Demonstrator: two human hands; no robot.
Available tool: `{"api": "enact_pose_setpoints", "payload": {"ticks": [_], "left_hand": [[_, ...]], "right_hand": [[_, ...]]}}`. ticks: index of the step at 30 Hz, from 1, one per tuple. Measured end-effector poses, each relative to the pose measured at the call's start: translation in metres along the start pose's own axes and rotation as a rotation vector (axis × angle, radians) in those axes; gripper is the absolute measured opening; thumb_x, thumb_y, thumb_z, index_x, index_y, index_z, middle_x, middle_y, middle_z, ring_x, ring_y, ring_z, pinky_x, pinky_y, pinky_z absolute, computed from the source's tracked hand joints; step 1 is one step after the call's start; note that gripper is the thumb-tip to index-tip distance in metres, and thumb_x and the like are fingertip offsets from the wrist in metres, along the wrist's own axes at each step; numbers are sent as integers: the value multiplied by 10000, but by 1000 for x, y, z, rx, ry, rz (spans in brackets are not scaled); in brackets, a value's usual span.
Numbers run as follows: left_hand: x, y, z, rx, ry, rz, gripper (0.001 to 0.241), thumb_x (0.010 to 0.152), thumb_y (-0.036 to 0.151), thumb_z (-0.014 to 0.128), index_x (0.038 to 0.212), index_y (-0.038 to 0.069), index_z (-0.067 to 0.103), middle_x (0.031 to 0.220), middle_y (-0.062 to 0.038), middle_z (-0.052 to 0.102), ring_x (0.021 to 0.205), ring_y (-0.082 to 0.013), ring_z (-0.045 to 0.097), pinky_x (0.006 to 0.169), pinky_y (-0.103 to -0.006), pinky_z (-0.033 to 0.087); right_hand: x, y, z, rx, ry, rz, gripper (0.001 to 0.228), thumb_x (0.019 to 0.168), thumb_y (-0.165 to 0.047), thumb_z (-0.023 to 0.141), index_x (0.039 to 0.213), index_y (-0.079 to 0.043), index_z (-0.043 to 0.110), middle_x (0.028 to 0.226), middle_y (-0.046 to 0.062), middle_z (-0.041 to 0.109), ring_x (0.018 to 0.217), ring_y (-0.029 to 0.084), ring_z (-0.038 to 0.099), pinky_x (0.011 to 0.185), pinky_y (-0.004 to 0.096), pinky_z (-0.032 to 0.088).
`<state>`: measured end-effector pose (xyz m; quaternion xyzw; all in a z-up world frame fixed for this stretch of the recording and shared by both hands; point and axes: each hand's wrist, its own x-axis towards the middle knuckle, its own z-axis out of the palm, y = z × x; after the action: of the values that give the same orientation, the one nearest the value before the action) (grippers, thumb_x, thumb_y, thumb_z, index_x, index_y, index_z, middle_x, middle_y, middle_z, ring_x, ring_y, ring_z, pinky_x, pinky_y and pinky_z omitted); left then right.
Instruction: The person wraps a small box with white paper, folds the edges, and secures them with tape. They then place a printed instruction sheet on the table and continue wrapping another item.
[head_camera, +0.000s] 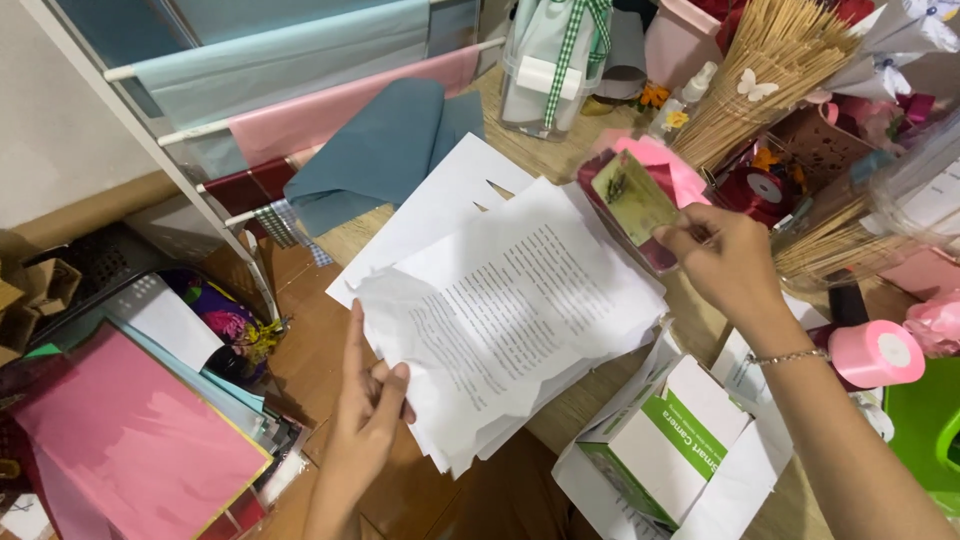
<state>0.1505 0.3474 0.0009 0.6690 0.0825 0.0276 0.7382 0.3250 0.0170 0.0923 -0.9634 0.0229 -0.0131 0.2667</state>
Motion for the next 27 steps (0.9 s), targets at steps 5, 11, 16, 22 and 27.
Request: {"api": "enact_pose_setpoints", "payload": {"ticks": [5, 11, 16, 22, 27], "left_hand": [[3, 17, 22, 88, 3, -128, 830, 975, 267, 466, 1652, 281, -14, 620, -25, 433, 560, -166, 567, 707, -290, 485], [5, 15, 22, 186, 11, -162, 824, 978, 252, 460, 1655, 276, -9, 603, -27, 418, 541, -167, 549, 676, -297, 469], [3, 14, 18, 471, 87, -223, 883, 956, 249, 500, 1661, 238, -32, 621, 7, 466, 531, -137, 379, 558, -318, 347], [13, 0, 5, 1370, 229, 278, 991, 884, 596, 588, 1624, 55, 211, 1225, -195, 544, 1075, -378, 491, 827, -476, 421], [47, 86, 74, 1277, -27, 516, 720, 865, 309, 551, 1513, 67, 351, 1527, -152, 383, 1437, -387, 284, 1190, -575, 172]], "right_hand": [[-19, -3, 10, -164, 144, -246, 131, 948, -326, 694, 936, -229, 782, 798, -30, 765, 735, 202, 594, 945, 427, 223], [-26, -6, 38, -240, 73, -307, 109, 923, -288, 761, 947, -202, 824, 705, -37, 768, 650, 180, 554, 925, 388, 242], [-21, 0, 46, -369, -122, -79, 270, 914, -296, 617, 720, -182, 767, 557, 26, 637, 660, 203, 502, 913, 380, 246], [-14, 8, 55, -459, -272, -128, 351, 963, -342, 506, 743, -148, 700, 588, 11, 629, 648, 199, 564, 1003, 362, 289], [-10, 10, 56, -452, -335, -115, 319, 973, -310, 485, 885, -167, 757, 745, -3, 758, 723, 204, 643, 1052, 372, 298]]}}
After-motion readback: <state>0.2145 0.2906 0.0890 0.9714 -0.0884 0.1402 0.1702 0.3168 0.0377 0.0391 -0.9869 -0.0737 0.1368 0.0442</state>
